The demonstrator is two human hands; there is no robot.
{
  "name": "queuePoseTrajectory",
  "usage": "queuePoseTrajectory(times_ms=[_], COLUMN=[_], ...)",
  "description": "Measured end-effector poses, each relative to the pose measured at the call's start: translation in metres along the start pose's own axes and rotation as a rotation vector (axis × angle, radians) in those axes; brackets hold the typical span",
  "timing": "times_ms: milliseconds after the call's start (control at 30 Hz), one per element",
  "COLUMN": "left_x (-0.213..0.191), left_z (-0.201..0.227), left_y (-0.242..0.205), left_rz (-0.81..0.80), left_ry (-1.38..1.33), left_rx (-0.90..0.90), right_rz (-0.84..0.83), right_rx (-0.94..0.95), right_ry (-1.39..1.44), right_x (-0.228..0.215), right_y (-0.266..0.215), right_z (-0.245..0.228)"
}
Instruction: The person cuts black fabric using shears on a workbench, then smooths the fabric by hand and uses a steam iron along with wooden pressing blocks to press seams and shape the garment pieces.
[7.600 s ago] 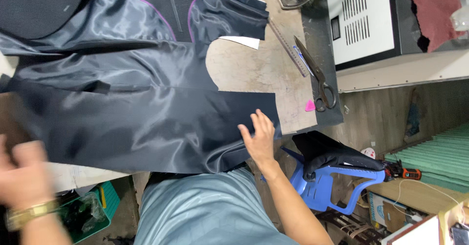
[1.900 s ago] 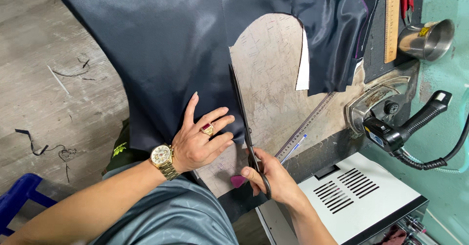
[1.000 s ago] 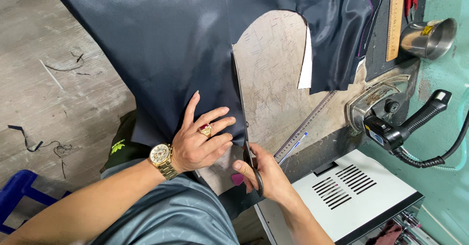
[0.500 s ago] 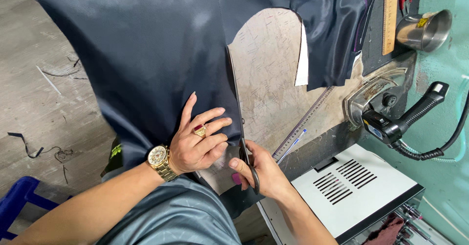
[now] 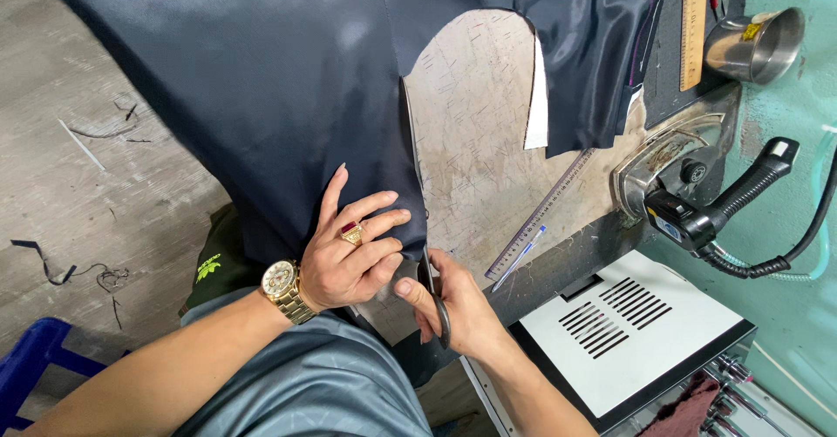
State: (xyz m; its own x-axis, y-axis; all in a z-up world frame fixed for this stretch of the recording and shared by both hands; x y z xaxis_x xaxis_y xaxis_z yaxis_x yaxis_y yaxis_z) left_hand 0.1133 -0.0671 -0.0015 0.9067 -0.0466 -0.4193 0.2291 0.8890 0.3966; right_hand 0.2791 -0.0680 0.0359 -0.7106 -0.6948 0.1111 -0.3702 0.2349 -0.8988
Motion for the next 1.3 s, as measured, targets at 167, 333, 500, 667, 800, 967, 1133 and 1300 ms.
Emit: queuePoseTrajectory(times_ms=[167, 333, 500, 667, 800, 967, 1133, 1300], left_x=[-0.001, -0.004, -0.05, -0.139, -0.138, -0.068, -0.058, -0.067], left_z=[0.0, 0.002, -0.011, -0.103, -0.145, -0.106, -0.109, -0.098], left_y=[0.001, 0.001, 0.026, 0.079, 0.147, 0.139, 0.117, 0.125], left_rz=[0.028, 0.033, 0.072, -0.193, -0.471, -0.655, -0.644, -0.651], left_ry=[-0.016, -0.045, -0.215, 0.226, 0.887, 0.584, 0.486, 0.459], left_rx=[0.005, -0.004, -0.4, -0.423, -0.052, 0.137, 0.238, 0.354], right_rz=[0.003, -0.004, -0.153, -0.215, -0.172, -0.077, -0.07, -0.119], right_rx=[0.002, 0.004, -0.113, -0.136, -0.203, -0.186, -0.139, -0.123], right_ry=[0.016, 0.008, 0.389, 0.435, 0.469, 0.687, 0.733, 0.765], right_x=[0.006, 0.008, 0.007, 0.011, 0.031, 0.073, 0.09, 0.097], right_y=[-0.001, -0.005, -0.006, -0.028, -0.027, -0.014, -0.001, 0.008], right_z=[-0.007, -0.011, 0.02, 0.027, 0.033, 0.028, 0.009, 0.011])
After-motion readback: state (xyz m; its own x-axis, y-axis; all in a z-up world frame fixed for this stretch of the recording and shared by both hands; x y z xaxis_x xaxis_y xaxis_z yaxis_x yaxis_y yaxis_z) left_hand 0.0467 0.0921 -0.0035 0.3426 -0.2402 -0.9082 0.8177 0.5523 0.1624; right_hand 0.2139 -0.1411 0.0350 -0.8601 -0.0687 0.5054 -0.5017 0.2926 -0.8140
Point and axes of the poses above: each hand's wrist, its own y-axis towards the middle knuckle, its own x-axis out of the palm, z = x × y, the point moved 4 cm from there along y, towards the middle knuckle, and after that the axes turned 11 degrees about -z, right-handed, at the moved point
